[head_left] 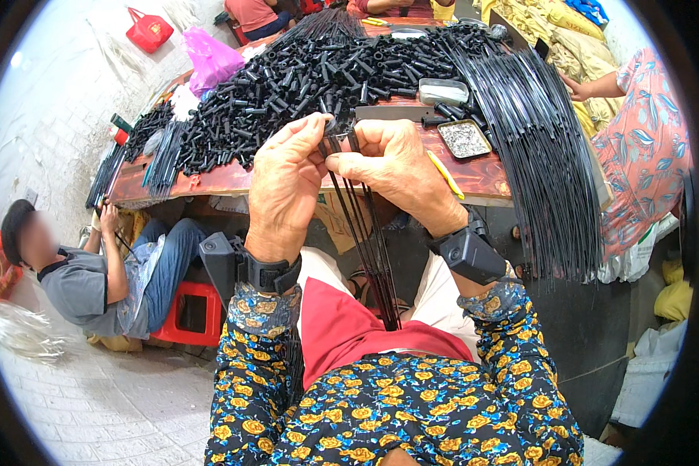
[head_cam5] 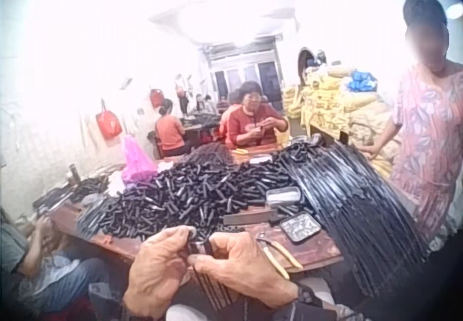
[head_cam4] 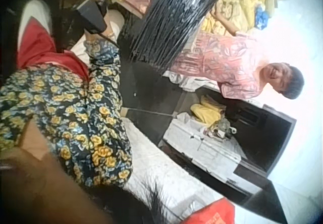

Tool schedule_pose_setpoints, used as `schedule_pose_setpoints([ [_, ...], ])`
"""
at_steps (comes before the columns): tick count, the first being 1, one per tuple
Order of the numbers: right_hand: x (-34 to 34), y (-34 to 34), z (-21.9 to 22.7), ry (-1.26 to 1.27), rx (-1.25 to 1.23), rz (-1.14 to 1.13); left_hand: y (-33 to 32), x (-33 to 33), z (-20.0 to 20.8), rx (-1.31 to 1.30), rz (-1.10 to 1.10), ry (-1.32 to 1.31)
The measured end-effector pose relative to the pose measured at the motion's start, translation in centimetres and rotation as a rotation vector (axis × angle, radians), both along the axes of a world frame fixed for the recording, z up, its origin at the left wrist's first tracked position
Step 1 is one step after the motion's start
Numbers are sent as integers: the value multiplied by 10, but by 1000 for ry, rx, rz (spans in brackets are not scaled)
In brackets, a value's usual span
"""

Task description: Assembling and trimming black umbrella frame rods using pliers.

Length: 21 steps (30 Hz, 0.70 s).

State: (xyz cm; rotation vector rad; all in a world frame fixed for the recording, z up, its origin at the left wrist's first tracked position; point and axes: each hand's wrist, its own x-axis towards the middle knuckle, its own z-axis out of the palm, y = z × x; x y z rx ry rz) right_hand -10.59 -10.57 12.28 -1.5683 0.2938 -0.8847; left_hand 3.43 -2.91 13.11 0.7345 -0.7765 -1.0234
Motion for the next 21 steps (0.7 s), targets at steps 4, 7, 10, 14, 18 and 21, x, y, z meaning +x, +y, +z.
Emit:
schedule_pose_setpoints([
  [4,-1,1,3,-2,-5,12,2,3,4,21,-36,-30],
  [7,-5,2,6,32,31,53,3,1,8,28,-50,-47],
  [10,-8,0,6,-3,39,91,1,1,10,52,-48,-75],
  [14,-12,5,12,6,107,111,-1,4,10,56,-96,-105],
  [18,-12,2,10,19,93,116,-1,6,15,66,-98,-150],
  [21,-11,2,8,50,77,89,-1,7,14,104,-98,-121],
])
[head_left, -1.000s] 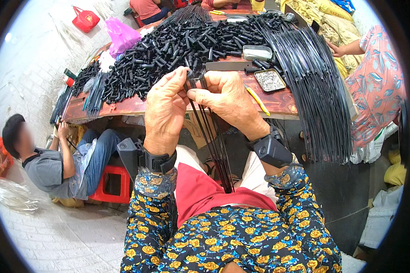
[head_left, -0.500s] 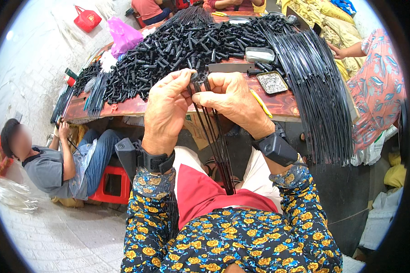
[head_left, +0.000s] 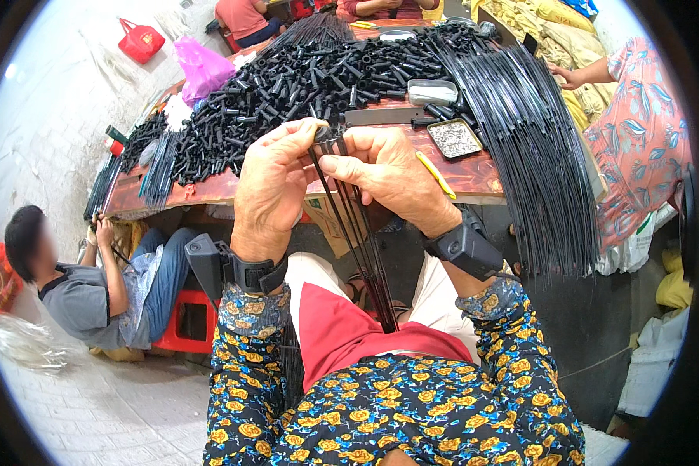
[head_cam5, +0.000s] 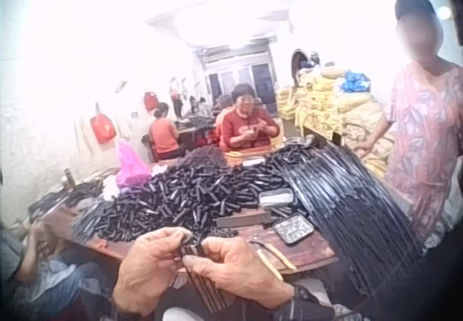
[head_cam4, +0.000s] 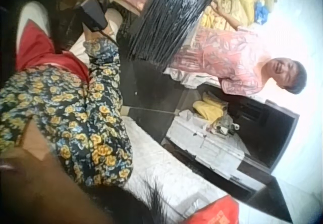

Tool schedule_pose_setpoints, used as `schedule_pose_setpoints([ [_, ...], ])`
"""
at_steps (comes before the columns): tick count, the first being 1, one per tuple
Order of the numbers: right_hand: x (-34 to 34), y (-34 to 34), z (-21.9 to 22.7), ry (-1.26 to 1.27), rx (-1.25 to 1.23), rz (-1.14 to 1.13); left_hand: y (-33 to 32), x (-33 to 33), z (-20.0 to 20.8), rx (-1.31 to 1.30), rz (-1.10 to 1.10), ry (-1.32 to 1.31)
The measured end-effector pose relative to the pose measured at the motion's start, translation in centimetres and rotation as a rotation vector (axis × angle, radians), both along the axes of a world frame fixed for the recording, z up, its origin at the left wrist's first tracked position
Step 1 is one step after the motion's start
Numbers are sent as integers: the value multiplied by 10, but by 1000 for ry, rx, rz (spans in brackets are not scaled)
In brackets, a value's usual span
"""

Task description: Assembling and trimming black umbrella frame rods using pliers.

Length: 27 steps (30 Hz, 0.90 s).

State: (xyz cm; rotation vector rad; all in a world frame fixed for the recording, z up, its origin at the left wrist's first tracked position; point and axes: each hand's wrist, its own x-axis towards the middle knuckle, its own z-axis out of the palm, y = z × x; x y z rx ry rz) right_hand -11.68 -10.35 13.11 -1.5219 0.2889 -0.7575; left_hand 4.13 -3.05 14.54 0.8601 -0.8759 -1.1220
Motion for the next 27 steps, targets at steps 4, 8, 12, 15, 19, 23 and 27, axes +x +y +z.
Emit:
schedule_pose_setpoints([
  [4,-2,1,-5,-63,81,33,-2,-3,2,7,18,-20],
  [8,-4,5,-4,-41,50,-8,0,-9,0,-24,64,-73],
  [12,-7,1,-10,-1,-8,-48,2,-17,-3,-31,85,-49],
  [15,-5,2,-8,-21,29,-49,3,-23,-3,-44,145,-53],
  [19,-7,-3,-10,-34,18,-84,0,-25,-2,-39,127,-109],
  [23,-20,-10,-12,-152,21,-107,-11,-42,-3,-62,88,-157],
  [27,-8,13,-5,-217,-112,-173,14,-38,7,-1,200,-332],
])
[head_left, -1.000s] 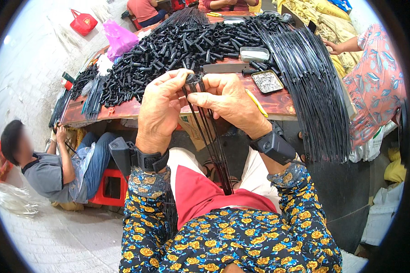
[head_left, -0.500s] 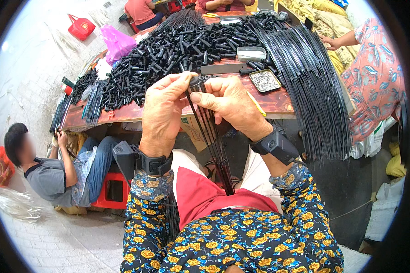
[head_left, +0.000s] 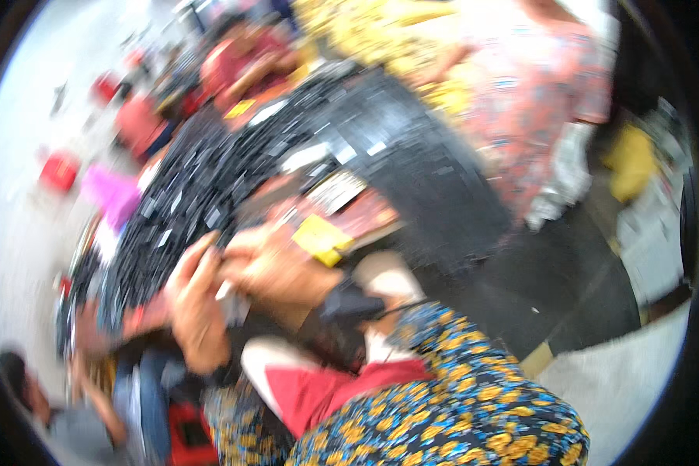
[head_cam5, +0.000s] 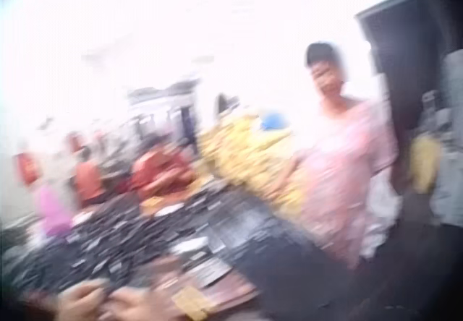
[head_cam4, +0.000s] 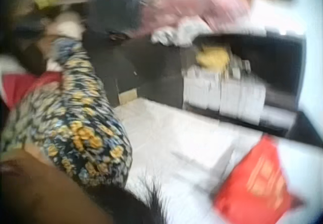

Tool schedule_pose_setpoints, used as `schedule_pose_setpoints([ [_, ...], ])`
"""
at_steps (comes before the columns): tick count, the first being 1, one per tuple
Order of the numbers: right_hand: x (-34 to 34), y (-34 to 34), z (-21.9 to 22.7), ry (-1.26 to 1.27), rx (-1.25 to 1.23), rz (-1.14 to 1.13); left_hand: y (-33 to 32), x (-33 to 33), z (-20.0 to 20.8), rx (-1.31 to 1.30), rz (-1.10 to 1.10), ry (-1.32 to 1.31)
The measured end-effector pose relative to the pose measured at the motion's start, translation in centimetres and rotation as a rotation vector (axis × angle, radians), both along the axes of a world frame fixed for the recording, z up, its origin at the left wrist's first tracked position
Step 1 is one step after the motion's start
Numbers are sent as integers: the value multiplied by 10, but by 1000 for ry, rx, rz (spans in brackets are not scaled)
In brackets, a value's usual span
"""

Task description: Assembling and trimming black umbrella frame rods using pliers.

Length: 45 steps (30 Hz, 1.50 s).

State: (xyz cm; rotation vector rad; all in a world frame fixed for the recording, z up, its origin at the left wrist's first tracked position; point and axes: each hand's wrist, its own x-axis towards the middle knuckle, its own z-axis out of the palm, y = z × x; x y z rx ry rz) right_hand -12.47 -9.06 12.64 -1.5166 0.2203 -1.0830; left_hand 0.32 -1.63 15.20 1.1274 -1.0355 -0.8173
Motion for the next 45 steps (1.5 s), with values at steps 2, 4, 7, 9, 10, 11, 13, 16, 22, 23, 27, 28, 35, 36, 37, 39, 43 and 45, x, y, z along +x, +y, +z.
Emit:
schedule_pose_setpoints([
  [2,10,-8,-20,-61,-21,71,-3,8,-16,-29,-63,110],
  [4,5,-7,-20,-14,21,172,-3,10,-24,-131,-63,198],
  [7,-13,-3,-15,-81,152,223,-4,-1,-24,-200,-112,213],
  [9,-16,-1,-13,-59,144,219,1,-7,-22,-199,-124,219],
  [10,-17,0,-11,-41,137,239,1,-8,-21,-202,-130,221],
  [11,-17,2,-9,-41,146,226,0,-9,-20,-240,-140,208],
  [13,-19,2,-6,-19,71,120,2,-15,-19,-276,-132,201],
  [16,-24,2,1,8,-81,-23,0,-22,-17,-286,-70,194],
  [22,-40,4,6,111,141,136,7,-21,-20,-272,-147,179],
  [23,-40,4,6,103,149,157,10,-27,-17,-272,-111,170],
  [27,-46,11,5,57,140,114,15,-33,-15,-285,-80,122],
  [28,-47,13,5,47,132,71,14,-35,-15,-286,-62,86],
  [35,-52,-10,-1,90,320,287,6,-42,-19,-294,-101,131],
  [36,-50,-10,-2,69,342,336,9,-40,-17,-277,-154,153],
  [37,-50,-12,-2,79,361,357,9,-39,-15,-269,-181,150],
  [39,-50,-15,0,87,346,360,7,-37,-17,-281,-188,180],
  [43,-53,-15,7,169,268,290,4,-25,-20,-268,-278,179],
  [45,-57,-18,10,198,257,289,3,-28,-18,-275,-309,212],
])
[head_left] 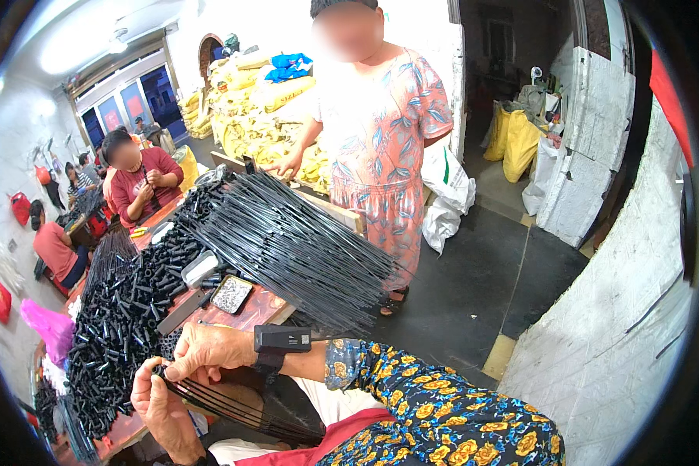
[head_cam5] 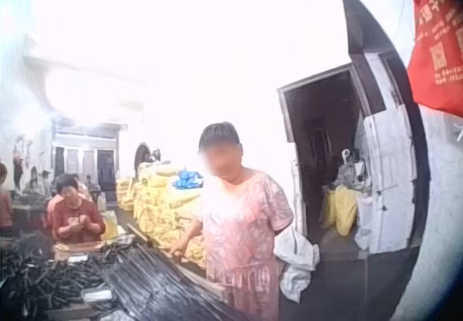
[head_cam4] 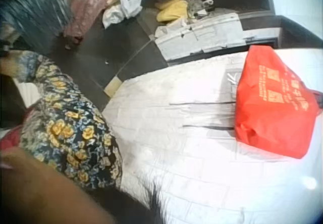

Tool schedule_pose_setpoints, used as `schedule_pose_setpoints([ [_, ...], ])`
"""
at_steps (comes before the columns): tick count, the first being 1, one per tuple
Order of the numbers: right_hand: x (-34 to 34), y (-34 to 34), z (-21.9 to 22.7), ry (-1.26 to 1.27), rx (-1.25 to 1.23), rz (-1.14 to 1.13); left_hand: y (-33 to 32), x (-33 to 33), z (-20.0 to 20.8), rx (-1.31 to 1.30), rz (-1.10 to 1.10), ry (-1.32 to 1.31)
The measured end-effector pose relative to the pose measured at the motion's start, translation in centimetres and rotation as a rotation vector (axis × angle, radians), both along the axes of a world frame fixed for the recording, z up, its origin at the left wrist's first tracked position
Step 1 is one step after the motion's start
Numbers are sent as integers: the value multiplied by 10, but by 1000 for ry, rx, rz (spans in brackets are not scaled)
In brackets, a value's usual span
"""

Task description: Assembling and trimming black umbrella frame rods using pliers.

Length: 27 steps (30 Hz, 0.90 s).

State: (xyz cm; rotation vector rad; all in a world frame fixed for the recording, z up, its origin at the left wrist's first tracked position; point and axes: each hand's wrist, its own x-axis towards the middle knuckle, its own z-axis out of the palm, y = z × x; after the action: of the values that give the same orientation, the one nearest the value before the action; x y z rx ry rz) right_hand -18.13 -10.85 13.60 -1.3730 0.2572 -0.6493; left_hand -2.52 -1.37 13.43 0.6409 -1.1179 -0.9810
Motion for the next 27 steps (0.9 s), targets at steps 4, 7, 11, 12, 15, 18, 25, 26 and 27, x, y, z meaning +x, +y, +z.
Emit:
schedule_pose_setpoints([
  [4,-1,0,-1,10,-49,-41,-5,-1,-4,3,19,35],
  [7,-1,-1,-5,-31,-64,-98,-11,-1,-5,2,24,39],
  [11,2,-4,-9,-79,30,-25,-17,3,-7,-18,-32,2],
  [12,4,-5,-10,-77,34,-27,-18,3,-8,-14,-33,4],
  [15,9,-6,-13,-104,89,89,-19,4,-8,-71,-102,23],
  [18,12,-7,-17,-124,130,95,-20,7,-9,-86,-136,-2],
  [25,32,5,-18,-136,-36,33,-4,30,-19,-63,118,-125],
  [26,25,-3,-18,-87,16,96,-9,26,-17,29,39,-49],
  [27,23,-1,-13,-31,42,51,-13,24,-19,-5,99,-61],
])
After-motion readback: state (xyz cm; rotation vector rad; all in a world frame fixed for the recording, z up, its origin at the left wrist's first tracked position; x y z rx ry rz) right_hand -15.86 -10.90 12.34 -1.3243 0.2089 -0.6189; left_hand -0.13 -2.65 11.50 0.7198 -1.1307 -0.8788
